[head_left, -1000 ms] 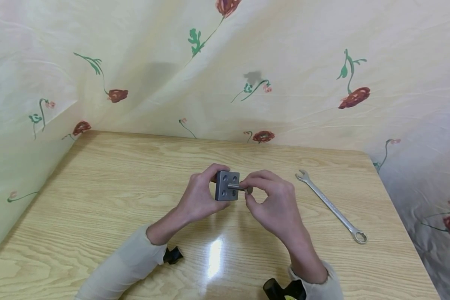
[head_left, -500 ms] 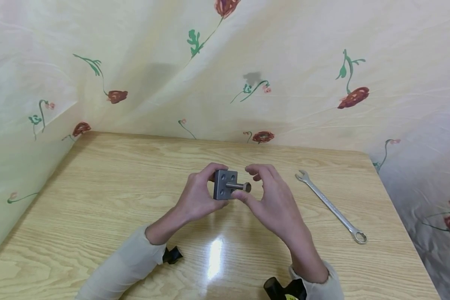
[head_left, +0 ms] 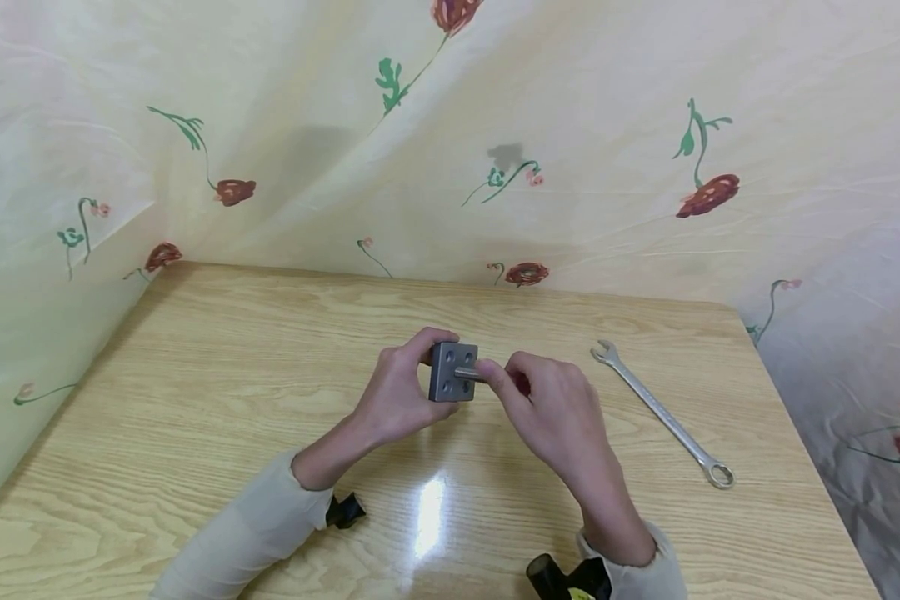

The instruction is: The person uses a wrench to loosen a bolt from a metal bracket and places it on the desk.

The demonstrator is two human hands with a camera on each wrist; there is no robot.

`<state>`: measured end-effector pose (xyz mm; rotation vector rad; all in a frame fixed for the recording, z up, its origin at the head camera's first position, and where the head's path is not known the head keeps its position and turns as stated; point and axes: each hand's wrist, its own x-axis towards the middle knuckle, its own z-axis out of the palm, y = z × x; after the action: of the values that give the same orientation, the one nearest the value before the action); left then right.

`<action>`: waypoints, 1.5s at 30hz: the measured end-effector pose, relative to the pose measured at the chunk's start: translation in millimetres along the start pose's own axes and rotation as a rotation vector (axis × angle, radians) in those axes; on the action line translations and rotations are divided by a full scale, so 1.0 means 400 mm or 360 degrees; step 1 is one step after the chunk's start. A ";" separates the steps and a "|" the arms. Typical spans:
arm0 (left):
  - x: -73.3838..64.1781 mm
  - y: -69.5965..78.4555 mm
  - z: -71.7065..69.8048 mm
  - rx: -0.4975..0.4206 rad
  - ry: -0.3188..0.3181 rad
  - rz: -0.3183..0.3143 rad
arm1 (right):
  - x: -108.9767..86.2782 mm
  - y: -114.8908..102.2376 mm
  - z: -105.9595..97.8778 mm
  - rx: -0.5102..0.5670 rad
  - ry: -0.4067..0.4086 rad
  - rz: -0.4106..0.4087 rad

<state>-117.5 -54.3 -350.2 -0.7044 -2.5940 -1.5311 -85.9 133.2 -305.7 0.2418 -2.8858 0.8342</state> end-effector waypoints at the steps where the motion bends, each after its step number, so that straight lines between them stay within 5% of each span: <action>1: 0.000 0.000 0.000 -0.0001 0.0000 0.0002 | 0.000 0.000 0.000 0.0005 0.0005 -0.0015; 20: -0.002 -0.003 0.000 0.0017 -0.0001 -0.0015 | 0.000 0.006 -0.009 0.0147 0.0015 -0.0148; 34: -0.002 -0.007 0.002 0.0019 0.0008 -0.0016 | -0.006 0.009 0.007 0.0217 0.0318 -0.0547; 45: -0.001 -0.004 -0.001 0.0002 0.0022 0.0030 | 0.001 0.002 0.030 0.0355 0.0567 -0.0523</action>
<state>-117.6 -55.4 -351.3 -0.7135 -2.5709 -1.5234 -87.3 127.4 -316.3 0.5152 -2.3419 1.0138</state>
